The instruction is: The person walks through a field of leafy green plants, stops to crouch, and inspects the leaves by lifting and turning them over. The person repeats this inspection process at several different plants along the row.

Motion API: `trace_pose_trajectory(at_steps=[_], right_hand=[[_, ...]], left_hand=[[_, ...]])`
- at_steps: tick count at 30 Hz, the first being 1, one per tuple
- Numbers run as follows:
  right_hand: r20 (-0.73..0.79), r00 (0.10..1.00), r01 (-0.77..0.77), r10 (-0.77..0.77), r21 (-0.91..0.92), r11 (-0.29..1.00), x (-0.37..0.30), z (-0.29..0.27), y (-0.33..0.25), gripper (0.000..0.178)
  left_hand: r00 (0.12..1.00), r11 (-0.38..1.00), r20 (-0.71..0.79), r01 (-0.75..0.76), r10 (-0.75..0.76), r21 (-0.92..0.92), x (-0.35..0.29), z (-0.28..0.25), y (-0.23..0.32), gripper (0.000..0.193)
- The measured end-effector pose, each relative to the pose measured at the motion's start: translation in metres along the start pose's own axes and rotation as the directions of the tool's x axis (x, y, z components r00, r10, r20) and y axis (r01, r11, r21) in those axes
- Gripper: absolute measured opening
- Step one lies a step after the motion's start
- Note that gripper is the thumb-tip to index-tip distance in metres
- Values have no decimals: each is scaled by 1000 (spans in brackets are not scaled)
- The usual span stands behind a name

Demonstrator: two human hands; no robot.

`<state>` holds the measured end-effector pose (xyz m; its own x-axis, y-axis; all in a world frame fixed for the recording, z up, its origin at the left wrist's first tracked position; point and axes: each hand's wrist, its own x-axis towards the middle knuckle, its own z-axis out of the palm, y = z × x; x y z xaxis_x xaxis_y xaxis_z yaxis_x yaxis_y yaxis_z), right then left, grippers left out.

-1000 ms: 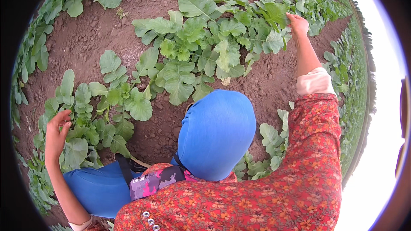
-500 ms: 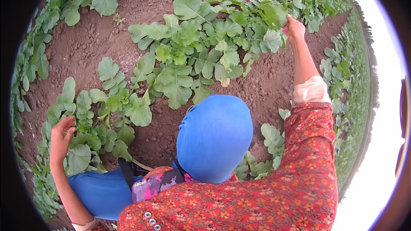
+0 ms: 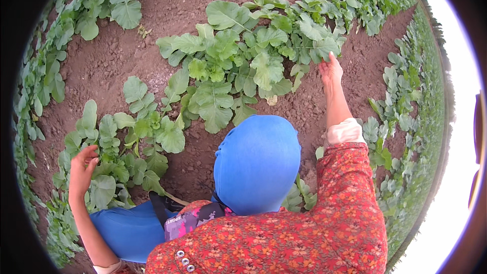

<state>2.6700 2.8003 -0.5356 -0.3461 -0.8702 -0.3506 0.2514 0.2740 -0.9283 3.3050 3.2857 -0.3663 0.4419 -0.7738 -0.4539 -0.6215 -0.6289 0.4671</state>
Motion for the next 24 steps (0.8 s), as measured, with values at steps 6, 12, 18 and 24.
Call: trace_pose_trajectory(at_steps=[6, 12, 18, 24], right_hand=[[109, 841, 538, -531, -51, 842, -82, 34, -8, 14], [582, 321, 901, -747, -430, 53, -160, 61, -19, 18], [777, 66, 931, -626, -274, -243, -181, 72, -18, 23], [793, 57, 934, -607, -256, -247, -185, 79, -15, 23]], left_hand=[[1000, 1000, 18, 12, -12, -21, -1, -2, 7, 39], [999, 999, 44, -15, 17, -47, 2, 0, -8, 38], [999, 997, 43, -21, 24, -70, 2, 0, 0, 38], [999, 999, 31, -24, 26, -44, 1, -1, -8, 38]])
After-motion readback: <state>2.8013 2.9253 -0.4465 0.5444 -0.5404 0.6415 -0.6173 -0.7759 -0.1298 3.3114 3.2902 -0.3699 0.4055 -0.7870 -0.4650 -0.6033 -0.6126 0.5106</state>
